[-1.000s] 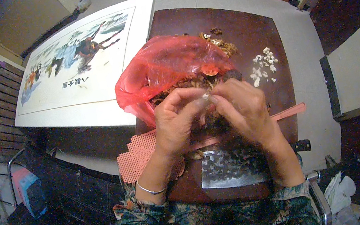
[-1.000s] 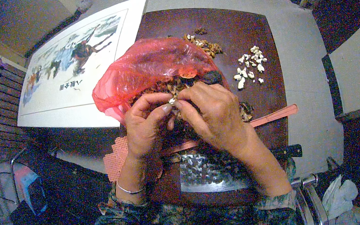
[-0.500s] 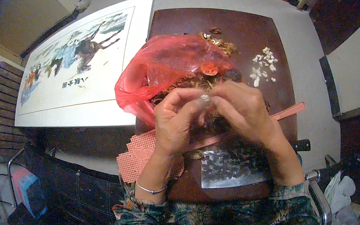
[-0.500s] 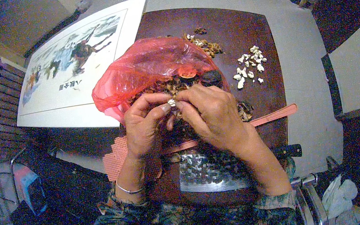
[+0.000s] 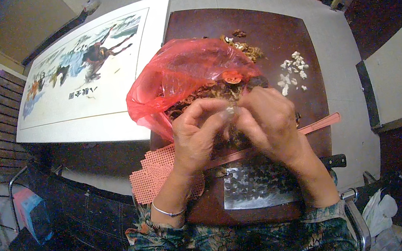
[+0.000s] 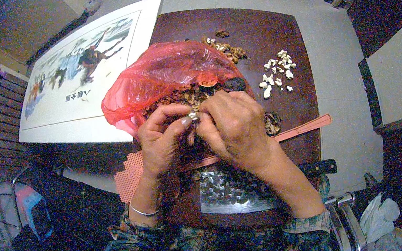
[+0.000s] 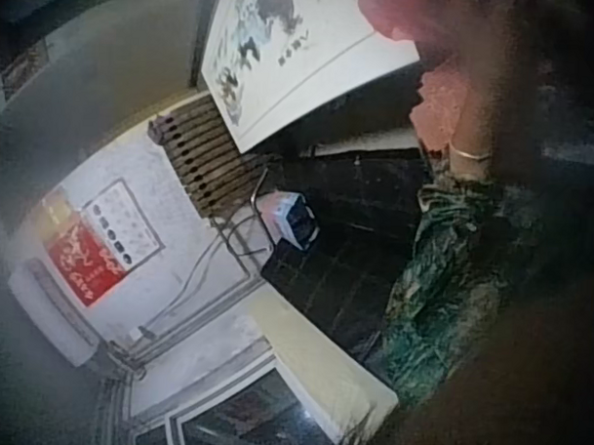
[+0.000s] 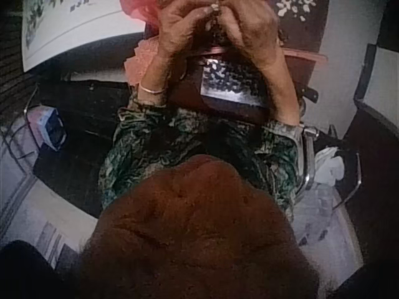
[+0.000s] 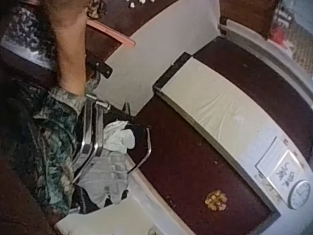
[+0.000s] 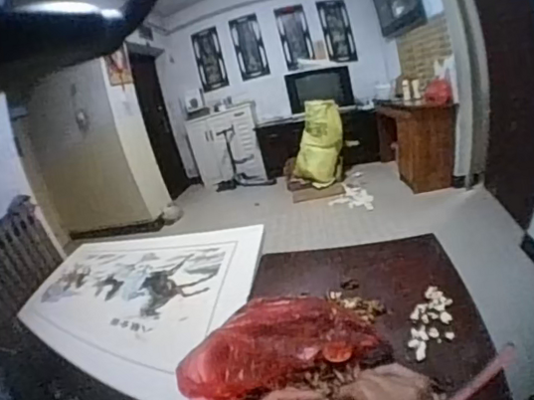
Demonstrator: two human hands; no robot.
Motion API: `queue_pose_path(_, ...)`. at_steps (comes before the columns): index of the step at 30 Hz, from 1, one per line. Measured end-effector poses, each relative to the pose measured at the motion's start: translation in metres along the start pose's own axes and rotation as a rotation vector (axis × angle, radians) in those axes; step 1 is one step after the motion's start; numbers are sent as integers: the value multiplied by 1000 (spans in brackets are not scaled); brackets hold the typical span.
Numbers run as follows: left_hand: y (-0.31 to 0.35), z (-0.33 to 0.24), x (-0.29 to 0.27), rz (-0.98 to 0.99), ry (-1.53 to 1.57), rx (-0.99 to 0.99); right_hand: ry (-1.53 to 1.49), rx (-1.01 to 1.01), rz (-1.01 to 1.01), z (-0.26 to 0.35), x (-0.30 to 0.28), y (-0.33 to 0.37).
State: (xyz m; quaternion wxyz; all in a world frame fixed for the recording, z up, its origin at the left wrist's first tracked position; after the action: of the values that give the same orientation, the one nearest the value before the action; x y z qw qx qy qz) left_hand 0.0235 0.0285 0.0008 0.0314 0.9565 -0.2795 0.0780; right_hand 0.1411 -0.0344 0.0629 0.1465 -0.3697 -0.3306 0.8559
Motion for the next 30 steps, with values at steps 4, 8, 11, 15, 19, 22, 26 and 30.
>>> queue_pose_path(4, -1, 1, 1, 21, 99, -13, -29, 28, -8, -3, -2, 0)
queue_pose_path(8, -1, 0, 0, 24, 127, -25, -98, 104, -28, -6, -3, 1)
queue_pose_path(11, -2, -1, 0, 1, 102, -35, -122, 59, 3, -4, -4, 0)
queue_pose_path(15, 1, -9, -1, -50, -83, 61, -69, 29, 56, -2, -1, 0)
queue_pose_path(19, 2, -6, 0, -24, -101, 79, -55, 24, 56, -2, 2, 1)
queue_pose_path(22, 2, -7, -1, 5, -122, 95, -45, 15, 51, -2, 2, 1)
queue_pose_path(26, 1, -6, -1, 24, -118, 113, -6, 12, 30, -1, 1, 1)
queue_pose_path(30, 1, -5, 0, 46, -69, 83, 4, 56, -1, -4, 2, 4)
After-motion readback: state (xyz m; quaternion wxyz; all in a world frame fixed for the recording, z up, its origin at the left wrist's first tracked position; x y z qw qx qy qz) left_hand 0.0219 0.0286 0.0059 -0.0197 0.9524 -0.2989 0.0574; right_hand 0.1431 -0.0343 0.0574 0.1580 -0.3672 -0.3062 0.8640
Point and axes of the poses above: each hand's wrist, its own y-axis away from the middle knuckle, its own x-axis out of the palm, z = x × y, the point moved 6 cm from there along -y, towards the middle knuckle, and after that the axes turned 9 degrees about -y, right-handed, at the moved point
